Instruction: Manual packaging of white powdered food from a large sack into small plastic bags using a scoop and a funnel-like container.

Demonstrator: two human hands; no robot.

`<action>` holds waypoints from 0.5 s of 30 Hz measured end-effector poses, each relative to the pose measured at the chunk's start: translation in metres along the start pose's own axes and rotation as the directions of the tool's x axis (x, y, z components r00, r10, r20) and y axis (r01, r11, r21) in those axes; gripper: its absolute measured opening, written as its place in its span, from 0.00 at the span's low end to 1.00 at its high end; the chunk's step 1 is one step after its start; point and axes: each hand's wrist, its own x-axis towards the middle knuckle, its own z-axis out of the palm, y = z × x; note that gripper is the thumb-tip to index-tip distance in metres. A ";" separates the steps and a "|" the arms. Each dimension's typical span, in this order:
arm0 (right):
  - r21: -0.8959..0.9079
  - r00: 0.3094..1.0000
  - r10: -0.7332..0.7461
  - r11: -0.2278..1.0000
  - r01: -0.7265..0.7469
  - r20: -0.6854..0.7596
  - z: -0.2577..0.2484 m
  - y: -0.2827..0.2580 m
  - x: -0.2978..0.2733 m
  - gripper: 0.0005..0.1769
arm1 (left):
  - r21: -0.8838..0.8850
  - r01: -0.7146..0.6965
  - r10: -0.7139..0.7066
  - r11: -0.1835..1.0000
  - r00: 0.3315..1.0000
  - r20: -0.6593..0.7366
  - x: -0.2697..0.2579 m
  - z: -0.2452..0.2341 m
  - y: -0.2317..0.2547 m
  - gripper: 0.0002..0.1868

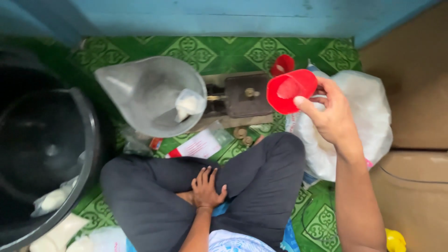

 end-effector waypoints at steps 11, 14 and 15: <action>-0.221 0.891 -0.449 0.864 0.453 0.072 0.121 -0.067 0.015 0.41 | -0.104 0.040 -0.054 0.994 0.989 -0.136 -0.006 0.020 -0.005 0.35; -0.286 0.881 -0.463 0.835 0.470 0.096 0.139 -0.076 0.015 0.42 | -0.124 0.044 -0.065 0.991 0.984 -0.164 -0.007 0.022 -0.005 0.34; -0.319 0.883 -0.458 0.825 0.466 0.106 0.144 -0.078 0.015 0.42 | -0.132 0.044 -0.067 0.990 0.983 -0.171 -0.006 0.023 -0.004 0.34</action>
